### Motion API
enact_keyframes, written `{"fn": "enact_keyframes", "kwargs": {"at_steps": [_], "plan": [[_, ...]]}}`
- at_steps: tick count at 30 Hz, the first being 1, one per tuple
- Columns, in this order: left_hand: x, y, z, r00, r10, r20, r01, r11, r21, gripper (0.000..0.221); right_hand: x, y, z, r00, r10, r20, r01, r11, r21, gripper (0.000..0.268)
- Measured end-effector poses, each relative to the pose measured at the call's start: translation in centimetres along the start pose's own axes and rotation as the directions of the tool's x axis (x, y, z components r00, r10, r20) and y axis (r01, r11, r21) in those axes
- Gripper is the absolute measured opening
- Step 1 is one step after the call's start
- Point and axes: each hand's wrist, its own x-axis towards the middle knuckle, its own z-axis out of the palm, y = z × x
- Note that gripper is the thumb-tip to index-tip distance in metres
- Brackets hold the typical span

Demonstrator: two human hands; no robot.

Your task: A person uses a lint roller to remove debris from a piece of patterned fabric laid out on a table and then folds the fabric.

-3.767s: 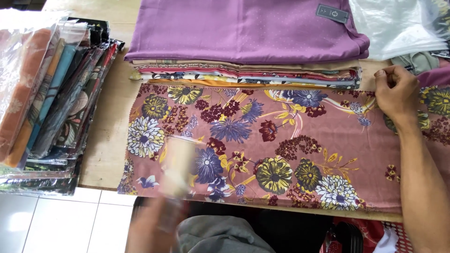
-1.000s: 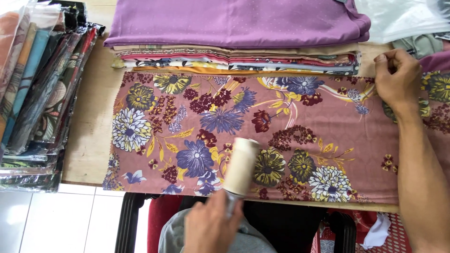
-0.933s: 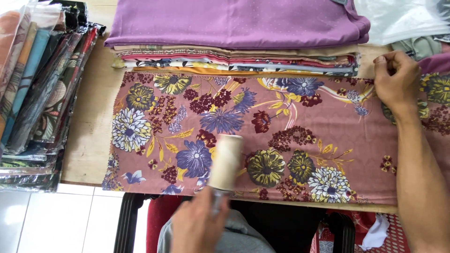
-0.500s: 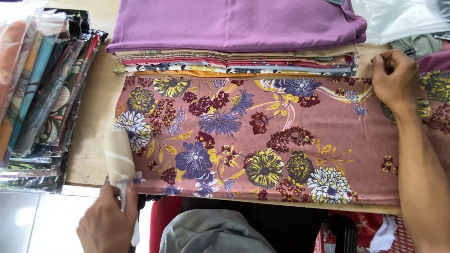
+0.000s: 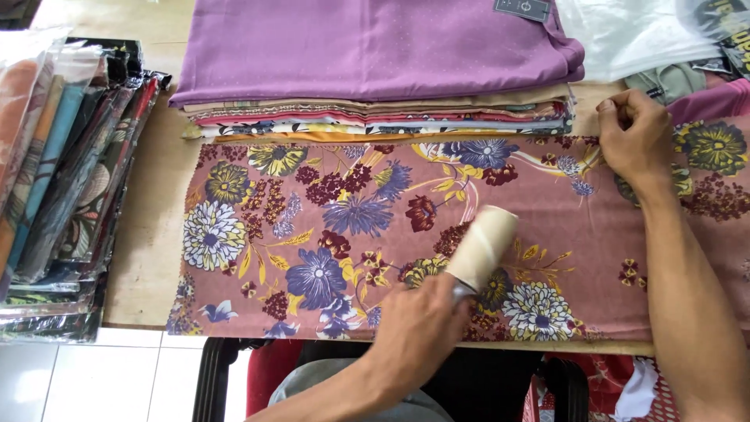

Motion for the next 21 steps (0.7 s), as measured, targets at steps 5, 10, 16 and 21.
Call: {"fn": "enact_keyframes", "kwargs": {"at_steps": [5,10,16,21], "plan": [[-1.0,-6.2,-3.4,0.918,-0.394,-0.038,0.396,0.914,0.093,0.053,0.0,0.4,0.2,1.0,0.014,-0.012,-0.014,1.0,-0.021,0.017],[-4.6,-15.8,-9.0,0.697,-0.685,-0.21,0.712,0.695,0.096,0.042,0.0,0.6,0.4,1.0,0.011,0.004,-0.011,1.0,-0.021,0.016],[-7.5,-19.0,-13.7,0.535,-0.787,-0.307,0.843,0.524,0.123,0.039,0.0,1.5,0.8,1.0,-0.031,-0.005,0.031,0.999,-0.044,0.015],[-2.7,-14.6,-10.2,0.63,-0.672,-0.389,0.726,0.687,-0.012,0.033,0.0,0.9,0.6,1.0,-0.003,0.013,0.003,0.999,-0.035,0.015]]}}
